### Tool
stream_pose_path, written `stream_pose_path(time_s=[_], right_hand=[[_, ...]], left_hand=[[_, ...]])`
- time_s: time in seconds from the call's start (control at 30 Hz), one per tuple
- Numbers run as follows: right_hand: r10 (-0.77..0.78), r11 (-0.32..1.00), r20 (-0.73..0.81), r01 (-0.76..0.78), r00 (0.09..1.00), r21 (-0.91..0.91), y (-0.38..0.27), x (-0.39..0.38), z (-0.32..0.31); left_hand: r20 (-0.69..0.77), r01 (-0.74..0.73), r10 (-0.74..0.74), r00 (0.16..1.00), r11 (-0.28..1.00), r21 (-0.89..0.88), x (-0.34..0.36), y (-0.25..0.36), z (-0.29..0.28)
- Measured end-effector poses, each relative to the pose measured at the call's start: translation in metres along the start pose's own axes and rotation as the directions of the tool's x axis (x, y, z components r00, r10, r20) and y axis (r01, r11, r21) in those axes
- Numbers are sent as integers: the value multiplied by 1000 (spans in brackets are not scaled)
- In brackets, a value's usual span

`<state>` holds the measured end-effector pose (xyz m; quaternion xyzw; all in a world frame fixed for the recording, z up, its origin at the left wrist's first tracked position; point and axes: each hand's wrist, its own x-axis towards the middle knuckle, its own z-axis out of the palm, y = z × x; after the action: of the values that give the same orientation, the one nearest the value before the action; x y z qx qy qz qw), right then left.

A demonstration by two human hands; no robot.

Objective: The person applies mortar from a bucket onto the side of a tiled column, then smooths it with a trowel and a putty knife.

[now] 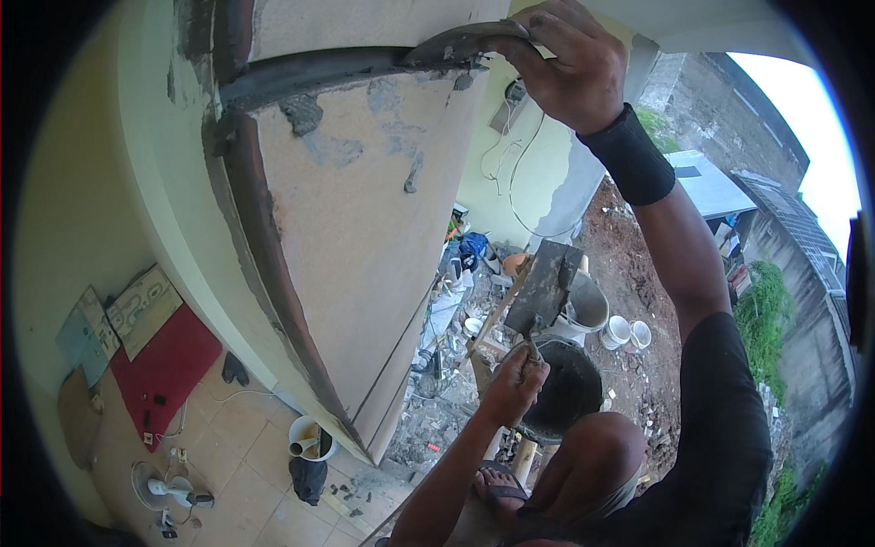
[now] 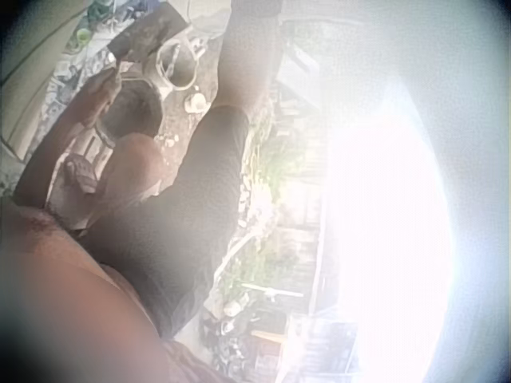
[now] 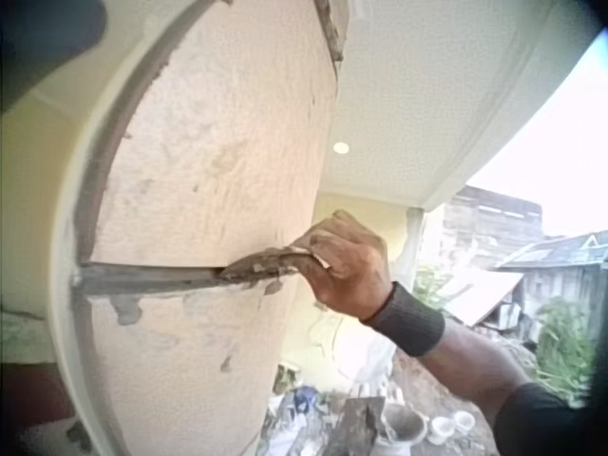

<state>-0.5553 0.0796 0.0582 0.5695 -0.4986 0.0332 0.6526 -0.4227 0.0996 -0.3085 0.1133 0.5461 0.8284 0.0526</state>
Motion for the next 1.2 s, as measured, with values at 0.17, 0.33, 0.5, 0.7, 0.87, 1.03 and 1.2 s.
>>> stream_pose_path(time_s=[0.17, 0.33, 0.5, 0.7, 0.87, 1.03, 1.2], right_hand=[[-6, 1000, -241, 11, 971, 22, -21, -34, 8], [51, 999, -197, -46, 979, 28, -39, -53, -4], [89, 991, -78, -80, 993, 106, -29, -42, -16], [54, 995, -107, -44, 993, 95, -16, -26, 2], [86, 995, -173, -76, 981, 63, -30, -47, 4], [282, 952, -39, -275, 959, 134, -21, -61, -29], [177, 958, 156, -206, 972, 199, -10, -65, -21]], left_hand=[[-10, -10, 10, 1000, 1000, -8, 10, -10, 12], [-23, -10, 8, 1000, 998, -62, 9, -15, 11], [-34, 1, -2, 999, 999, -46, 8, -10, 7], [-36, 0, -2, 999, 999, -50, 10, -14, 5], [-36, 4, -5, 999, 1000, -29, 14, -19, 6], [-47, 26, -27, 999, 999, -36, 12, -19, 5], [-14, 51, -52, 999, 999, -14, 14, -24, 3]])
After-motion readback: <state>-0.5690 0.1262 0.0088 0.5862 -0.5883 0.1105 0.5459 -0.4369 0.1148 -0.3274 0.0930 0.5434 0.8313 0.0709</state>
